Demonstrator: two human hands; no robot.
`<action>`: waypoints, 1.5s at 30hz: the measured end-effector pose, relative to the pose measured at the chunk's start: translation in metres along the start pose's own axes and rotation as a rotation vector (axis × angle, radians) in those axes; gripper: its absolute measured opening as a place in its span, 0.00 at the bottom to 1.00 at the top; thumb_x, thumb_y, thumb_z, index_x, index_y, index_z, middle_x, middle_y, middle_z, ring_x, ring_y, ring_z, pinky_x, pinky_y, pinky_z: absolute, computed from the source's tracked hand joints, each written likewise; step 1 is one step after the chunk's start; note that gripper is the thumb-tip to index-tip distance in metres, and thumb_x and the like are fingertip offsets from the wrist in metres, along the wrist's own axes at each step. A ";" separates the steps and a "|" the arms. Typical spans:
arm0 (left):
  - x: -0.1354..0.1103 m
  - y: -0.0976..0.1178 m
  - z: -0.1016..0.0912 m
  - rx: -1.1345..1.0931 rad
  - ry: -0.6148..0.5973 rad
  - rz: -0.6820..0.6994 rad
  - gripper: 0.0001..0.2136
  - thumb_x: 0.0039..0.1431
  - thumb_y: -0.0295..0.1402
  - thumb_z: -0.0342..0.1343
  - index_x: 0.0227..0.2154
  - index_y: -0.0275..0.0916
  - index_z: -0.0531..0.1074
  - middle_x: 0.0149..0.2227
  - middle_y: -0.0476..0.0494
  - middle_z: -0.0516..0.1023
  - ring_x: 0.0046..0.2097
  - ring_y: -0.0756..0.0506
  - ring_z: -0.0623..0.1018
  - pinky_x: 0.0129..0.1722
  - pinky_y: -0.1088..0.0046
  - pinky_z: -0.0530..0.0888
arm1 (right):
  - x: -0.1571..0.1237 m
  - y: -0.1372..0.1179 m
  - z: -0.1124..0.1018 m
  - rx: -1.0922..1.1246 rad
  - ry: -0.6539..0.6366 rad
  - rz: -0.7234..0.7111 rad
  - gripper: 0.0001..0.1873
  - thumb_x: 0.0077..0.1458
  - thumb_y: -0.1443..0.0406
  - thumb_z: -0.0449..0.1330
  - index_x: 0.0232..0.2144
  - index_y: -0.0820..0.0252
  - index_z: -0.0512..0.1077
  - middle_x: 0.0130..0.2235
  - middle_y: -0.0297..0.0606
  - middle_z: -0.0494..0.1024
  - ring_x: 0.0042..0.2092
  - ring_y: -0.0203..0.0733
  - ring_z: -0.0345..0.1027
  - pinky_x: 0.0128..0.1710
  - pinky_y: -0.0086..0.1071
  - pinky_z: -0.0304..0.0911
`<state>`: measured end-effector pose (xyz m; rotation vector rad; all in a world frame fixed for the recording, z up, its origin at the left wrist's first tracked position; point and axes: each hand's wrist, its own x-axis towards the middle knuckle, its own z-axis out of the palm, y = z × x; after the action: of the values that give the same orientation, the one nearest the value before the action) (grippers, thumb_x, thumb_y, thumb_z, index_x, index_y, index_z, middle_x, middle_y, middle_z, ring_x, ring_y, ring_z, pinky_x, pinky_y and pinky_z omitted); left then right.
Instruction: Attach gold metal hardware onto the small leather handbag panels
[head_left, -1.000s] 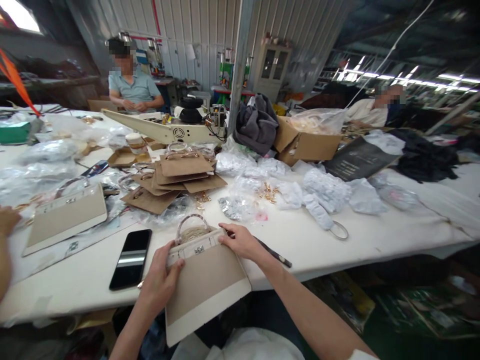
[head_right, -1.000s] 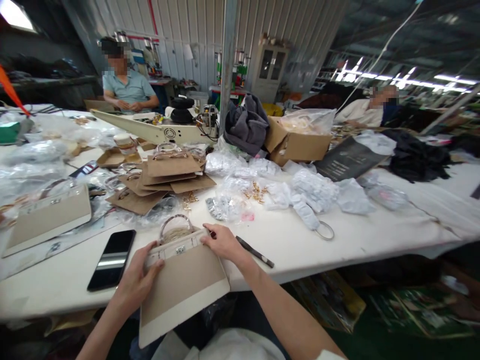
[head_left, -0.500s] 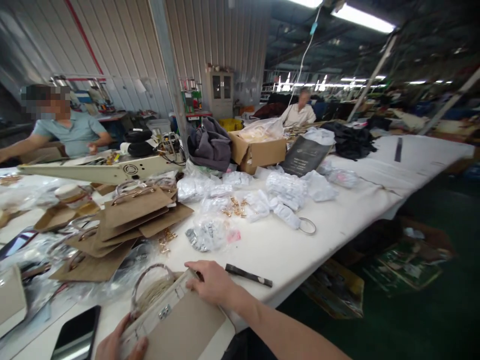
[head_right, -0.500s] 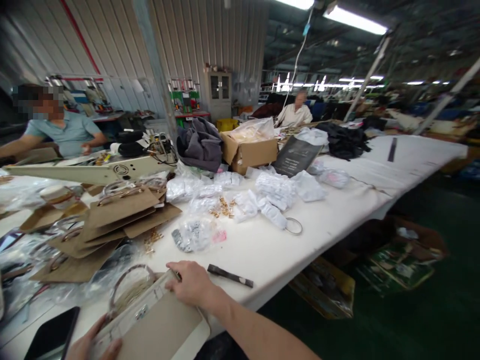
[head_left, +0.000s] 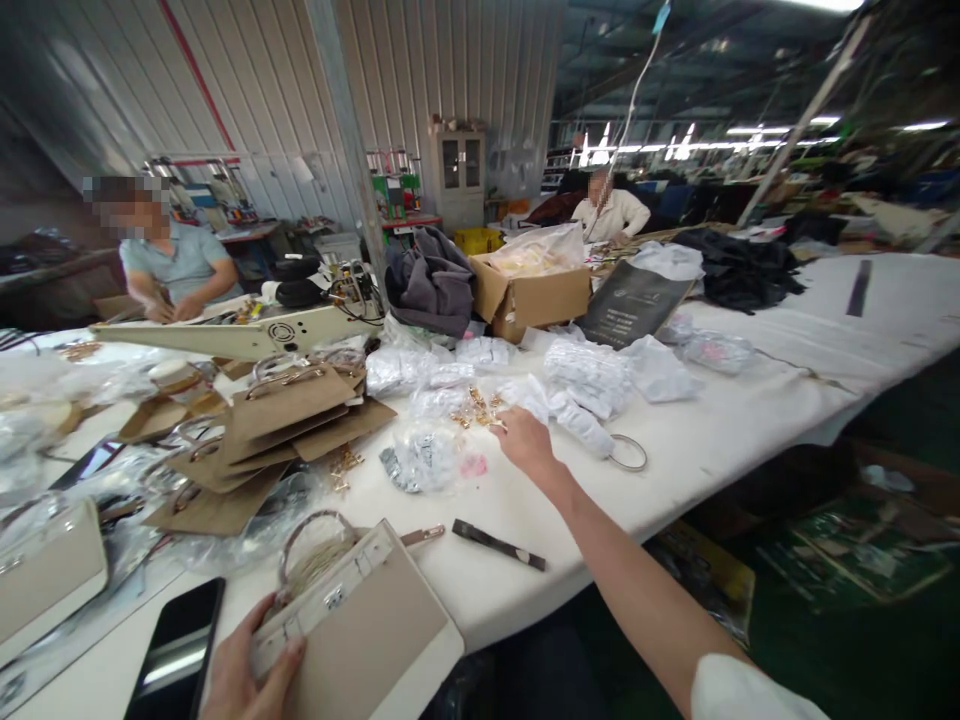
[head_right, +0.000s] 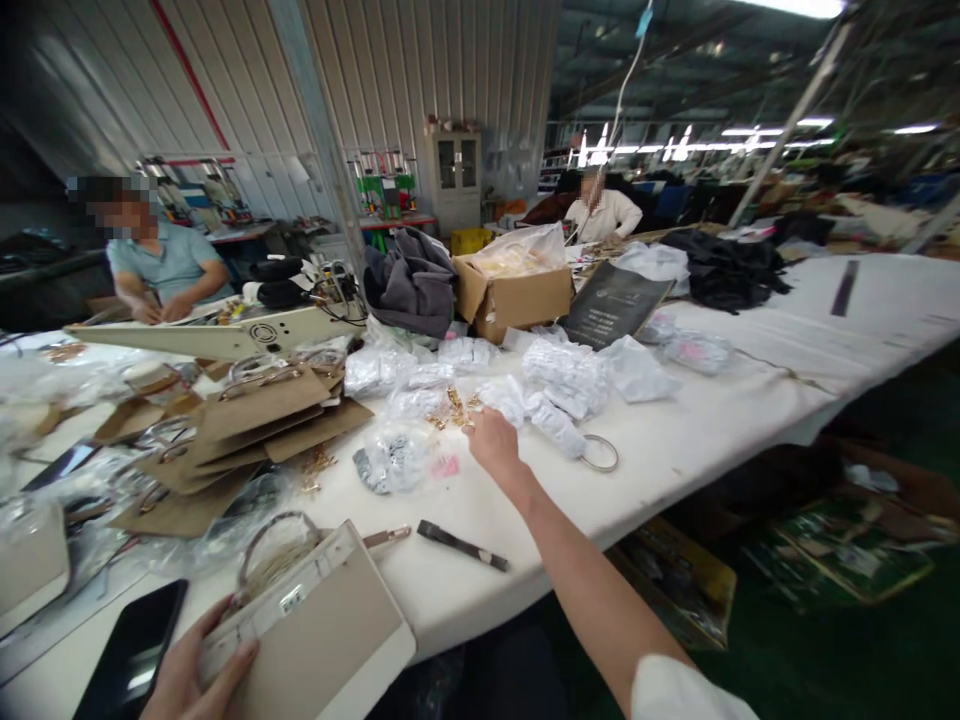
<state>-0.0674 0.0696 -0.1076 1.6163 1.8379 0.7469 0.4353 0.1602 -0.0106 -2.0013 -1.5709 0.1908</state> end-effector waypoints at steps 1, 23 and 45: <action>-0.003 0.005 0.001 -0.013 0.022 -0.002 0.42 0.53 0.61 0.61 0.64 0.39 0.68 0.67 0.27 0.73 0.72 0.25 0.69 0.74 0.37 0.62 | 0.012 0.011 0.004 -0.038 -0.012 0.026 0.06 0.66 0.66 0.67 0.42 0.60 0.85 0.48 0.50 0.84 0.50 0.51 0.76 0.51 0.39 0.67; -0.054 0.012 -0.016 -0.283 0.123 -0.109 0.29 0.62 0.54 0.60 0.56 0.35 0.77 0.52 0.32 0.83 0.50 0.36 0.83 0.53 0.55 0.80 | 0.007 0.020 0.024 0.065 0.316 -0.206 0.21 0.63 0.54 0.63 0.52 0.61 0.80 0.47 0.50 0.84 0.39 0.50 0.77 0.50 0.45 0.72; -0.041 0.017 -0.021 -0.368 0.034 -0.118 0.21 0.62 0.49 0.60 0.50 0.39 0.79 0.46 0.38 0.86 0.42 0.38 0.84 0.46 0.59 0.81 | -0.019 -0.057 0.022 0.154 0.250 -0.447 0.15 0.69 0.55 0.62 0.43 0.57 0.84 0.46 0.46 0.86 0.40 0.50 0.78 0.44 0.43 0.74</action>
<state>-0.0671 0.0301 -0.0790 1.2568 1.6828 0.9970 0.3712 0.1582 -0.0036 -1.4506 -1.7306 -0.1075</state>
